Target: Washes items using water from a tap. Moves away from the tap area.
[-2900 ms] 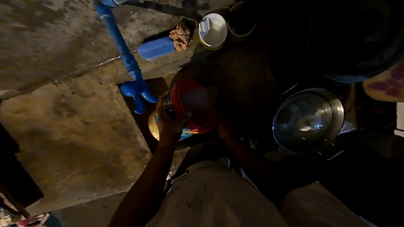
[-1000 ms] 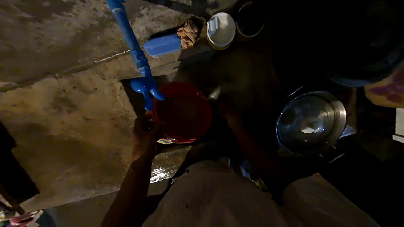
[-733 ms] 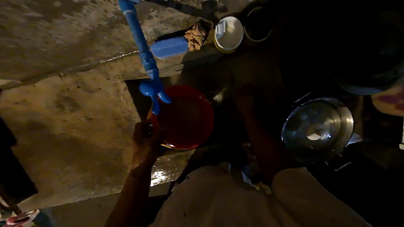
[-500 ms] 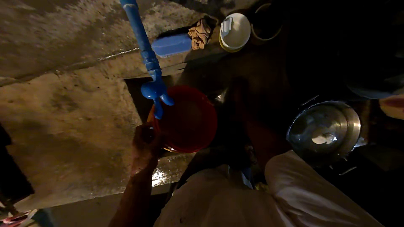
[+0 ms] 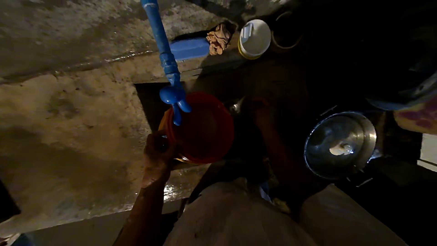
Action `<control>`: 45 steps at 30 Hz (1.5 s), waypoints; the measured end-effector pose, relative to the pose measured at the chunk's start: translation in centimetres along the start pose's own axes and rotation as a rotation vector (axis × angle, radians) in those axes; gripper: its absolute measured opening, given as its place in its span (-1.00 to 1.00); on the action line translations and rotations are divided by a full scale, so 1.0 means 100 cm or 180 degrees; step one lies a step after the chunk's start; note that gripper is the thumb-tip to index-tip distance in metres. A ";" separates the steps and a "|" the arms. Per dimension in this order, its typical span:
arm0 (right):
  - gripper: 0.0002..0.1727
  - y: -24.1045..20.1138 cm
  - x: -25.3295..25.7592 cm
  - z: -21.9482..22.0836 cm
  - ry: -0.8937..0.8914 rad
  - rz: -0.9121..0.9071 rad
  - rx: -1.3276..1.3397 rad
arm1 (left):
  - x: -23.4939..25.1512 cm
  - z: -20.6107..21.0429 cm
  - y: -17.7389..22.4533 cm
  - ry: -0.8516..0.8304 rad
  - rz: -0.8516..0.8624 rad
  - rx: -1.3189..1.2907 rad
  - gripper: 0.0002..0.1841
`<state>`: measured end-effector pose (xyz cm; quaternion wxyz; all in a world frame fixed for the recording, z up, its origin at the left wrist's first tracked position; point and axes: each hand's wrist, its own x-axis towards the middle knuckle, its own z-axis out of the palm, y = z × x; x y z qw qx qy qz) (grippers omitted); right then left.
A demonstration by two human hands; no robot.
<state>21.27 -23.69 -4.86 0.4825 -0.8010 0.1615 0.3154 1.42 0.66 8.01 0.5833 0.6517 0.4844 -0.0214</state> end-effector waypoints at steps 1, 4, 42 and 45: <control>-0.75 0.004 -0.003 0.002 -0.0010 0.0019 0.0403 | -0.001 0.000 0.001 0.0017 -0.0032 0.0012 -0.48; -0.79 0.010 0.006 0.006 -0.0081 0.0367 0.1595 | -0.003 0.002 0.003 0.0043 -0.0069 0.0025 -0.52; -0.67 -0.010 0.017 -0.026 -0.0134 0.0394 0.0689 | -0.012 0.028 -0.006 0.0560 -0.0015 -0.0193 -0.61; -0.68 -0.045 -0.001 -0.020 -0.0455 -0.0062 0.1060 | -0.001 0.031 -0.019 0.0452 0.0218 -0.0829 -0.65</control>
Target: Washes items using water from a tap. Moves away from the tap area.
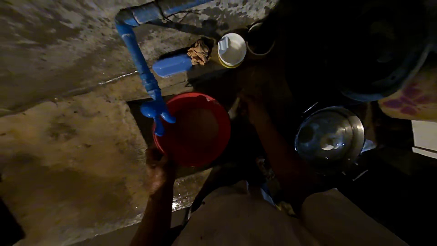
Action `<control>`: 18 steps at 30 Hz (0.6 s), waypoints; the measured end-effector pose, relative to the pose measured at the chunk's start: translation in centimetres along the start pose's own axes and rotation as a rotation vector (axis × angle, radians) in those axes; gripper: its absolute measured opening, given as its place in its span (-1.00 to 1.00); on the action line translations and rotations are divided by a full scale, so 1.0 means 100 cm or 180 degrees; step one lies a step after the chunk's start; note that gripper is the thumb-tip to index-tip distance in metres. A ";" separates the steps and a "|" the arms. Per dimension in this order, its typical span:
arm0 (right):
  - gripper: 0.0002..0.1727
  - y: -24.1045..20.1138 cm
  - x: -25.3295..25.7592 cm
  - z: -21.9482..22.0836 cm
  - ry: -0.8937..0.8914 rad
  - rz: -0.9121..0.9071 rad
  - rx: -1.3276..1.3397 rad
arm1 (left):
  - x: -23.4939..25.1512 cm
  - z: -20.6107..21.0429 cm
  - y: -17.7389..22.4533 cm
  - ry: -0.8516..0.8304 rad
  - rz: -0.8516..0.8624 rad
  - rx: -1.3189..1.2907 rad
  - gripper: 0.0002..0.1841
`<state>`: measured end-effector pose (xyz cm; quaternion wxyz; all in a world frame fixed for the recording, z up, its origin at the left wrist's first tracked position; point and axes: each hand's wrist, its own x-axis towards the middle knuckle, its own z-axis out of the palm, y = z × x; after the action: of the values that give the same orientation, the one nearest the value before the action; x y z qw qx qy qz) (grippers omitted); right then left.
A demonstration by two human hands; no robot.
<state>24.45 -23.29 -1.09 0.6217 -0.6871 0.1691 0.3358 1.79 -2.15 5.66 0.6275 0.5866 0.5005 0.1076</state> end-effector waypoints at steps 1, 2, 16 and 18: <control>-0.70 -0.009 -0.008 0.005 -0.0177 -0.0244 0.0041 | 0.005 0.000 -0.006 -0.0017 0.0049 -0.0178 -0.64; -0.72 -0.018 -0.016 0.010 -0.0362 -0.0490 0.0033 | 0.011 -0.002 -0.014 -0.0070 0.0078 -0.0383 -0.63; -0.64 -0.016 -0.099 -0.057 -0.0029 -0.0066 -0.1873 | 0.016 -0.022 0.004 -0.0183 0.0533 0.1383 -0.28; -0.59 0.009 -0.113 -0.071 -0.0244 0.0312 -0.2285 | 0.011 -0.030 0.031 -0.0240 0.1551 0.1023 -0.31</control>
<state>17.53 -32.41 5.78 0.3300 -0.8396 0.0497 0.4286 1.45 1.41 8.33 0.5004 0.7850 0.3320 0.1526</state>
